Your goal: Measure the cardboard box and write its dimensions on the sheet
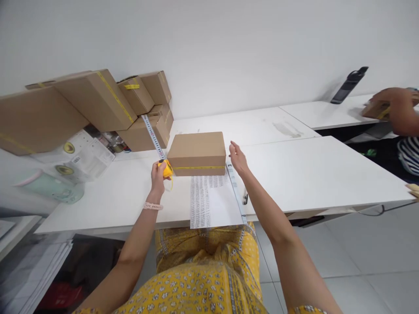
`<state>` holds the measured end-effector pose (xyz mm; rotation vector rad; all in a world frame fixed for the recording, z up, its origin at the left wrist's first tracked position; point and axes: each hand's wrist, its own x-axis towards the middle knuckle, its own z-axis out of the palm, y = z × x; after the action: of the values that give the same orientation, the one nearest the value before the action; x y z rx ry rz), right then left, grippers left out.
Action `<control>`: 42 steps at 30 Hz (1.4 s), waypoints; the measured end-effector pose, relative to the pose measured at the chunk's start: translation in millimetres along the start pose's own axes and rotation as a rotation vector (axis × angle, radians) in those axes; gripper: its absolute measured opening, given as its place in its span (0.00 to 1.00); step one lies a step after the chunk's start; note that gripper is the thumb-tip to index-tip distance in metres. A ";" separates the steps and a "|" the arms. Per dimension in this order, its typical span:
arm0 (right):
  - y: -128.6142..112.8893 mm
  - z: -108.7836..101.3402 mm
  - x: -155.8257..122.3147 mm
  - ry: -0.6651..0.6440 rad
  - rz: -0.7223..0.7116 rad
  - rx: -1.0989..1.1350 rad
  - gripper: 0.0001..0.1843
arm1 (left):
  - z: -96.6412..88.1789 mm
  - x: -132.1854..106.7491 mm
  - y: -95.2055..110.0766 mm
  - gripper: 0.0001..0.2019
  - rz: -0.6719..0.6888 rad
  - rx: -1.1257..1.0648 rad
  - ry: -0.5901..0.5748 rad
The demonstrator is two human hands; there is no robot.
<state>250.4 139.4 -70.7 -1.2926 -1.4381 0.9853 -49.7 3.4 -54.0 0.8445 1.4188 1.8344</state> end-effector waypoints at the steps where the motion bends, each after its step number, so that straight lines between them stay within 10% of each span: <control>1: -0.4 1.6 -5.4 -0.074 -0.005 0.019 0.38 | -0.8 7.1 -0.8 0.23 -0.023 -0.006 -0.016; 5: -25.1 8.6 -0.1 -0.161 -0.129 -0.011 0.37 | 6.1 30.8 14.2 0.25 -0.051 -0.035 -0.081; 13: -67.7 22.8 43.7 0.123 -0.291 -0.417 0.20 | 23.6 40.7 56.1 0.24 0.074 -0.015 -0.125; 17: -66.9 33.0 55.2 0.091 -0.477 -0.497 0.15 | 28.8 -11.2 37.5 0.24 0.115 -0.033 -0.245; 23: -76.0 39.6 66.4 0.073 -0.559 -0.622 0.19 | 36.0 -79.5 -19.9 0.27 -0.189 -0.040 -0.570; 32: -86.3 40.1 65.5 -0.025 -0.676 -0.913 0.35 | 37.0 -84.1 -38.1 0.26 -0.259 -0.032 -0.561; 42: -76.8 46.7 75.0 -0.059 -0.718 -0.838 0.29 | 39.1 -88.0 -57.2 0.29 -0.287 0.009 -0.571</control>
<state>185.9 205.4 1.2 -1.1186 -2.2508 -0.0955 38.9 -35.8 -110.2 1.0084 1.1088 1.2384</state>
